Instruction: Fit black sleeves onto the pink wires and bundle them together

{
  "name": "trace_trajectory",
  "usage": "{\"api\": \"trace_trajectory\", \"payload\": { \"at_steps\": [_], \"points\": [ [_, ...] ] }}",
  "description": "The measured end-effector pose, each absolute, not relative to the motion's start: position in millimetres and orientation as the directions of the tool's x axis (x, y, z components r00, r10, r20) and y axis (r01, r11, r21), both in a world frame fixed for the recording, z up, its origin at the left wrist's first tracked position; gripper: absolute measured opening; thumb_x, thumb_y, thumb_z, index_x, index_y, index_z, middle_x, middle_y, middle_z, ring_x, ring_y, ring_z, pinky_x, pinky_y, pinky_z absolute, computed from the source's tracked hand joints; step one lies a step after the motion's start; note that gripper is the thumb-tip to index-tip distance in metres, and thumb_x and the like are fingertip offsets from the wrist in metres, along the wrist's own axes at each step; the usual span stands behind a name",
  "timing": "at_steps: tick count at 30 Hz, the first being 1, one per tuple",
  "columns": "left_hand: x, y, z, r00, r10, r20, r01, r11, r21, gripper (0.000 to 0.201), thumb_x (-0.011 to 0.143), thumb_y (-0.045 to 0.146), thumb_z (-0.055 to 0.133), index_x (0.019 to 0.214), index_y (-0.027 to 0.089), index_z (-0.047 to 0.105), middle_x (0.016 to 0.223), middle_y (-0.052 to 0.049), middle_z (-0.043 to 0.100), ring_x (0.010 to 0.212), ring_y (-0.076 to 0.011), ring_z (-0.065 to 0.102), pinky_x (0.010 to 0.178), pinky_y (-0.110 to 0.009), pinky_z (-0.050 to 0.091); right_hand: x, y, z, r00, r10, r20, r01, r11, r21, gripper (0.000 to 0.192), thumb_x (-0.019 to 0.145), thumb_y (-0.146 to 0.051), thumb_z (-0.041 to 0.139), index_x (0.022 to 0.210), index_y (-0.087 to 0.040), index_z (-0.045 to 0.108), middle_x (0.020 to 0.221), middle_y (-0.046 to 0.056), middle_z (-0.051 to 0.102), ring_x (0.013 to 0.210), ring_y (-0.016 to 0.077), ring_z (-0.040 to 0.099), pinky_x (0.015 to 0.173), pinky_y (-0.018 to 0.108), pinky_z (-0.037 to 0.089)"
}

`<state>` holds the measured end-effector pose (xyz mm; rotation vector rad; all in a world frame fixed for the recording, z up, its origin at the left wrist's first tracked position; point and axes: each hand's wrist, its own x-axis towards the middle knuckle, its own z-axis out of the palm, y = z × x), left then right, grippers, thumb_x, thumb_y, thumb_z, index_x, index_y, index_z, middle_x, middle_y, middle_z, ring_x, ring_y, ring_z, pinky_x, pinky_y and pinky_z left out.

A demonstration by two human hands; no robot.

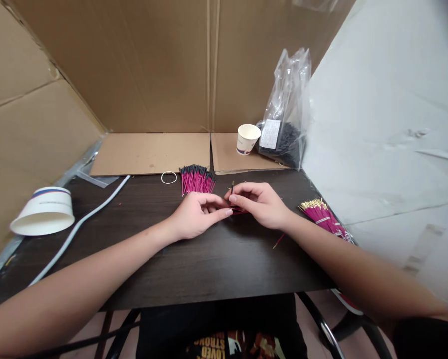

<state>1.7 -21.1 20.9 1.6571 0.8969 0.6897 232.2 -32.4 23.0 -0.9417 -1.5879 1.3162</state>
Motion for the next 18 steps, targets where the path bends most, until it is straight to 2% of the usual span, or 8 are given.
{"api": "trace_trajectory", "payload": {
  "at_steps": [7,11,18],
  "points": [
    [1.4,-21.8,19.8,0.552,0.833,0.042,0.236,-0.205,0.95,0.018,0.095,0.036,0.083,0.089,0.019,0.087,0.066,0.0,0.071,0.059,-0.0122,0.056,0.059,-0.025,0.045,232.6,-32.1,25.9,-0.364,0.923,0.124,-0.008,0.13,-0.991,0.031,0.095,-0.049,0.087,0.095,-0.018,0.081,0.093,0.005,0.08,0.073,0.0135,0.065,0.072,0.03,0.057],
    [1.0,-21.7,21.0,0.562,0.826,0.045,0.247,-0.219,0.944,0.018,0.097,0.035,0.08,0.091,0.019,0.086,0.068,0.0,0.072,0.059,-0.0128,0.057,0.06,-0.025,0.046,232.5,-31.5,25.2,-0.342,0.929,0.142,-0.018,0.145,-0.989,0.031,0.095,-0.049,0.086,0.091,-0.018,0.079,0.099,0.006,0.08,0.075,0.0132,0.065,0.071,0.03,0.057],
    [0.0,-22.2,24.5,0.61,0.791,0.047,0.255,-0.253,0.933,0.02,0.101,0.033,0.075,0.093,0.018,0.086,0.074,-0.002,0.076,0.063,-0.014,0.061,0.062,-0.026,0.047,232.2,-31.8,25.6,-0.345,0.926,0.15,-0.04,0.145,-0.989,0.03,0.097,-0.047,0.086,0.095,-0.018,0.079,0.095,0.004,0.078,0.075,0.0131,0.064,0.072,0.03,0.056]
  ]
}}
